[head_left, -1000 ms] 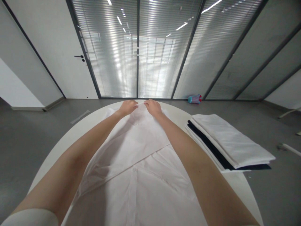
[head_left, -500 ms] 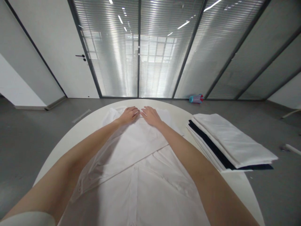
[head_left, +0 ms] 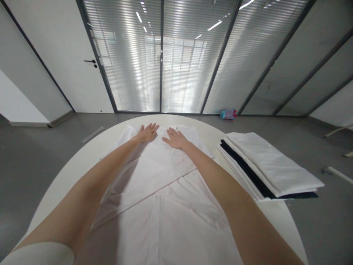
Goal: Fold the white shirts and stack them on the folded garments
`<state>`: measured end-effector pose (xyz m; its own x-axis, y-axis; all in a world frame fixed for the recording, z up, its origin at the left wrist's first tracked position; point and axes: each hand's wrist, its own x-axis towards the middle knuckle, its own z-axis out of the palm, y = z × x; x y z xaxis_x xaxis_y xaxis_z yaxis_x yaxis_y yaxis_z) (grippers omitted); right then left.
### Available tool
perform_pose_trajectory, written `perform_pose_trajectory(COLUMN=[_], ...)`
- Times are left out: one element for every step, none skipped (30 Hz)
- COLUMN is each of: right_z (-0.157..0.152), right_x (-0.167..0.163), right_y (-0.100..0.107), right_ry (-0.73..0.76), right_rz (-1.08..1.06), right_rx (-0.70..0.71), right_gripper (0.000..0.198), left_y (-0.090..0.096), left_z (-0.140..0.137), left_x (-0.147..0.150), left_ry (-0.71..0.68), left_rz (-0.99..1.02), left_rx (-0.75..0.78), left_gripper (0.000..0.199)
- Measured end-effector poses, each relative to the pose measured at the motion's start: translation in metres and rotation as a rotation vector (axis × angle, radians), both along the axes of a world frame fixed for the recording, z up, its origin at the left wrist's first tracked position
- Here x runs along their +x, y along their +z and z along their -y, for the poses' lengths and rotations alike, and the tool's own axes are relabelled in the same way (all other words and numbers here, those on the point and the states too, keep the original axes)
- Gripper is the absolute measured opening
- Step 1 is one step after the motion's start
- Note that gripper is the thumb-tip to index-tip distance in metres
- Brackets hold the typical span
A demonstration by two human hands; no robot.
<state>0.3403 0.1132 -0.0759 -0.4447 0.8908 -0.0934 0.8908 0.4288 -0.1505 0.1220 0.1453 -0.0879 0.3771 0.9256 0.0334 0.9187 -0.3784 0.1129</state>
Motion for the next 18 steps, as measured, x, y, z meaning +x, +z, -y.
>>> perform_pose_trajectory(right_z=[0.003, 0.006, 0.01, 0.014, 0.02, 0.026, 0.033, 0.042, 0.052, 0.064, 0.078, 0.093, 0.109, 0.127, 0.146, 0.165, 0.183, 0.201], right_x=[0.002, 0.005, 0.008, 0.011, 0.015, 0.02, 0.025, 0.031, 0.038, 0.045, 0.052, 0.058, 0.065, 0.071, 0.077, 0.082, 0.086, 0.09], right_y=[0.001, 0.002, 0.003, 0.004, 0.006, 0.009, 0.012, 0.016, 0.02, 0.024, 0.028, 0.032, 0.035, 0.038, 0.039, 0.039, 0.038, 0.037], right_ry=[-0.004, -0.003, 0.003, 0.015, 0.031, 0.051, 0.073, 0.097, 0.122, 0.15, 0.18, 0.213, 0.247, 0.283, 0.315, 0.342, 0.362, 0.371], right_rz=[0.005, 0.008, 0.01, 0.01, 0.007, 0.0, -0.009, -0.021, -0.034, -0.047, -0.059, -0.072, -0.086, -0.101, -0.117, -0.132, -0.145, -0.152], right_rx=[0.007, 0.025, 0.053, 0.088, 0.126, 0.162, 0.19, 0.212, 0.227, 0.235, 0.239, 0.239, 0.237, 0.231, 0.223, 0.212, 0.199, 0.183], right_gripper=[0.081, 0.079, 0.077, 0.074, 0.071, 0.069, 0.066, 0.064, 0.063, 0.061, 0.06, 0.06, 0.06, 0.061, 0.062, 0.063, 0.064, 0.065], left_y=[0.001, 0.003, 0.005, 0.007, 0.011, 0.015, 0.02, 0.026, 0.032, 0.038, 0.044, 0.049, 0.053, 0.056, 0.057, 0.056, 0.054, 0.051], left_z=[0.002, 0.003, 0.006, 0.009, 0.013, 0.018, 0.026, 0.036, 0.049, 0.066, 0.085, 0.108, 0.133, 0.159, 0.185, 0.211, 0.235, 0.257], left_x=[0.001, 0.002, 0.001, -0.001, -0.004, -0.008, -0.014, -0.02, -0.027, -0.033, -0.04, -0.046, -0.05, -0.054, -0.057, -0.058, -0.058, -0.058], left_ry=[0.015, 0.025, 0.028, 0.017, -0.005, -0.042, -0.091, -0.146, -0.201, -0.254, -0.304, -0.351, -0.39, -0.415, -0.432, -0.445, -0.454, -0.459], left_rz=[-0.025, -0.046, -0.057, -0.056, -0.046, -0.027, -0.004, 0.024, 0.052, 0.079, 0.105, 0.127, 0.145, 0.157, 0.159, 0.151, 0.136, 0.117], left_rx=[-0.005, -0.003, 0.006, 0.022, 0.045, 0.076, 0.115, 0.154, 0.184, 0.201, 0.206, 0.199, 0.184, 0.166, 0.144, 0.122, 0.1, 0.08], left_gripper=[0.061, 0.061, 0.061, 0.061, 0.062, 0.062, 0.062, 0.063, 0.063, 0.063, 0.062, 0.061, 0.06, 0.057, 0.055, 0.054, 0.054, 0.055])
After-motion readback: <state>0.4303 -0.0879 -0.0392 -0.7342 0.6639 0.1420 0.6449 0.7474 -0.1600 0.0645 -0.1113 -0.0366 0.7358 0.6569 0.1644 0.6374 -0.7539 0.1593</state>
